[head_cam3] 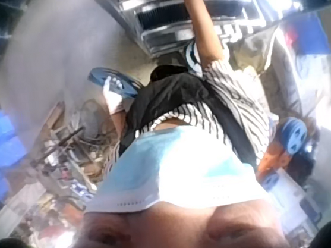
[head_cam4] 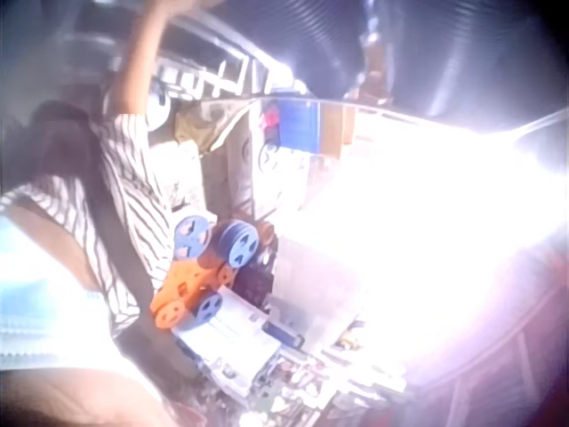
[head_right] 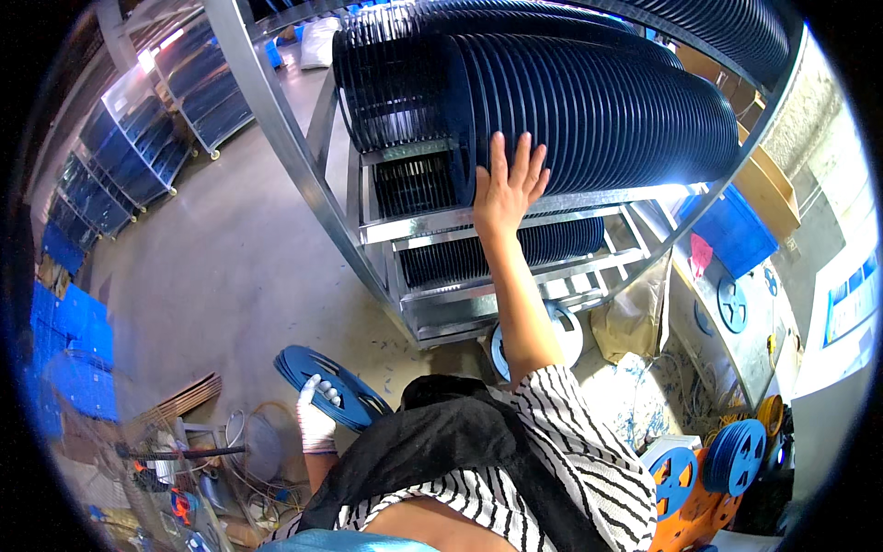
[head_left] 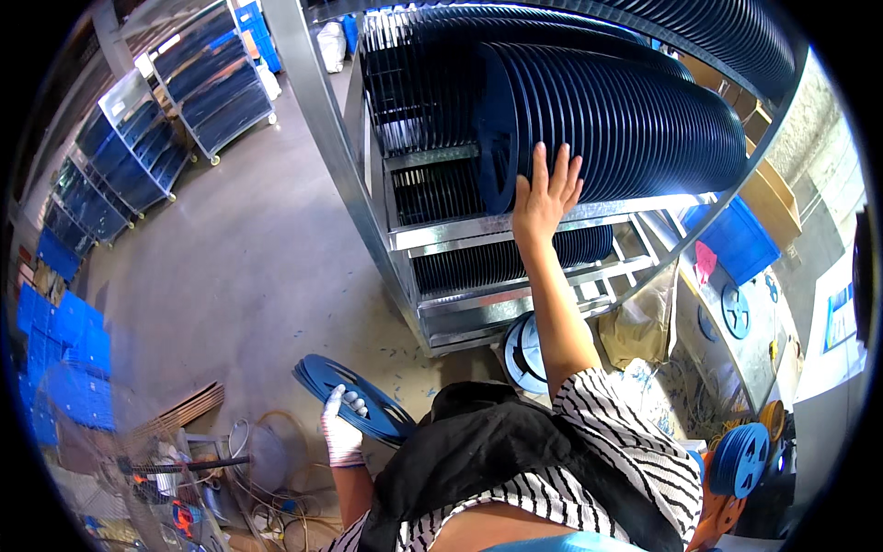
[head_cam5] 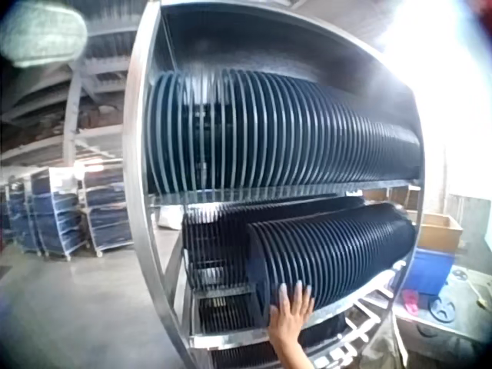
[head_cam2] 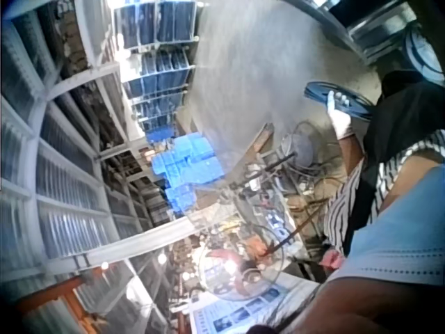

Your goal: The person repeatedly picks up blue plastic reel-like parts from a table and stacks them onto a metal rack. The person handles the parts one at a time, placing them in a vertical stack on the rack.

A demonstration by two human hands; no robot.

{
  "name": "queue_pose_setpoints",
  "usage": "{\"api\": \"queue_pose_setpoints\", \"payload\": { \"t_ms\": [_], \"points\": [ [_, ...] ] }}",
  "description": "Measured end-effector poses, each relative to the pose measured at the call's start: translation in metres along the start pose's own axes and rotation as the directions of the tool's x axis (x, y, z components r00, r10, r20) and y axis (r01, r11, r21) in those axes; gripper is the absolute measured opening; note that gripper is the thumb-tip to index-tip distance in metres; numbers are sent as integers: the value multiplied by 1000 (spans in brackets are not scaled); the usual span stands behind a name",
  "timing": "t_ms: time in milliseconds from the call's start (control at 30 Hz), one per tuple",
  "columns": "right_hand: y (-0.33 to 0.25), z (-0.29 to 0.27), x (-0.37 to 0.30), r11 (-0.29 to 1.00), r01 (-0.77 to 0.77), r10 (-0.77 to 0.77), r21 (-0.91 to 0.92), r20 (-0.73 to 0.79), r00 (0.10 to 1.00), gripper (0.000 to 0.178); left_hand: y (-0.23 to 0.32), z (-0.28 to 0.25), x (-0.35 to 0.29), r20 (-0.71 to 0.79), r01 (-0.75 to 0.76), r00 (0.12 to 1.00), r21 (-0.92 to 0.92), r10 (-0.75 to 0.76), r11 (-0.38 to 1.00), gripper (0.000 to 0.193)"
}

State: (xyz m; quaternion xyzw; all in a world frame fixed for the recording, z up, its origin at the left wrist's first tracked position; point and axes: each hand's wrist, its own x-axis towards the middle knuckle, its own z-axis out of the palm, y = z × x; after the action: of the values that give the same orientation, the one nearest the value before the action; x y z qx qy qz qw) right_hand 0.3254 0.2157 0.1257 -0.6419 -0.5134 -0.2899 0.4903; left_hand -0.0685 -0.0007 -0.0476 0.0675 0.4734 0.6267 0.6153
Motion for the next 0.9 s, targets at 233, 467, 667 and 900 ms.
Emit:
{"api": "queue_pose_setpoints", "payload": {
  "t_ms": [233,467,667,900],
  "points": [
    [0,5,4,970,214,-201,-120,109,974,66,-10,-2,-3,-6,14,1000,-30,-14,999,22],
    [8,13,6,971,219,-208,-97,112,972,70,-13,3,-12,-18,-34,999,-47,33,998,24],
    [13,-11,-66,937,302,-326,177,125,937,75,-20,9,-25,34,-140,989,-31,141,990,25],
    [-12,-57,-217,551,416,-804,723,593,34,72,35,29,-73,331,-93,927,-259,178,961,31]
  ]
}}
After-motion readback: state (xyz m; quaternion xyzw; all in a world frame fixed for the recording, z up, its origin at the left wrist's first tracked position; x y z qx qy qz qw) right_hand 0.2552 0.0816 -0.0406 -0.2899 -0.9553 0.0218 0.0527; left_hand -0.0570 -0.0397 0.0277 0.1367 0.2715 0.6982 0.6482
